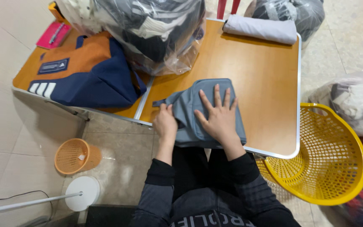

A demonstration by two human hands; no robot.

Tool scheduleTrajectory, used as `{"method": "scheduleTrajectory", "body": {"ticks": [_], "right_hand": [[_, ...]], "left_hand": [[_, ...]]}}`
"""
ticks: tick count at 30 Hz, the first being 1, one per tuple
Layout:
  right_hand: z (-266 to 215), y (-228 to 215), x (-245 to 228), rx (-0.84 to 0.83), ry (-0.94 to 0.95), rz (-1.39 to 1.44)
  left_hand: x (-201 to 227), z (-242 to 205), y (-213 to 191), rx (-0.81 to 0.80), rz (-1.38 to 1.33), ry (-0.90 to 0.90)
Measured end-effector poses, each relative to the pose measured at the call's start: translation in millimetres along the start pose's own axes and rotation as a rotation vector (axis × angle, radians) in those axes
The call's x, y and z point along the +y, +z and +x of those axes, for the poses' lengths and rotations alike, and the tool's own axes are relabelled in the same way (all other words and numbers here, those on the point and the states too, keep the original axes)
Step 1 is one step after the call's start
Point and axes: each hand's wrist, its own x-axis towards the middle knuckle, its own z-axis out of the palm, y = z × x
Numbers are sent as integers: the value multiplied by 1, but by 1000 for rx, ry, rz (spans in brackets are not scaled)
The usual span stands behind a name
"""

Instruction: The person folds a gray shoulder bag and a blue-and-orange duffel bag on a table, then places the gray bag into a clear plastic bag. The person smooths and aligns the bags before folding them compactly.

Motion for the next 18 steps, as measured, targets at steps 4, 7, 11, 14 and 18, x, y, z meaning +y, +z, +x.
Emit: {"method": "scheduleTrajectory", "body": {"ticks": [4, 7, 11, 14, 18], "right_hand": [[-9, 4, 10, 21, -10, -75], [-14, 9, 6, 16, -20, -50], [-14, 16, -2, -7, -21, -85], [-13, 16, -4, -34, -18, -96], [-12, 18, -1, -17, -31, -71]], "left_hand": [[18, 1, -13, -72, 4, 25], [24, 9, -39, -61, -1, 12], [39, 8, -65, 88, -6, 114], [50, 2, -71, 111, -193, 232], [61, -13, -48, -72, -269, 480]]}}
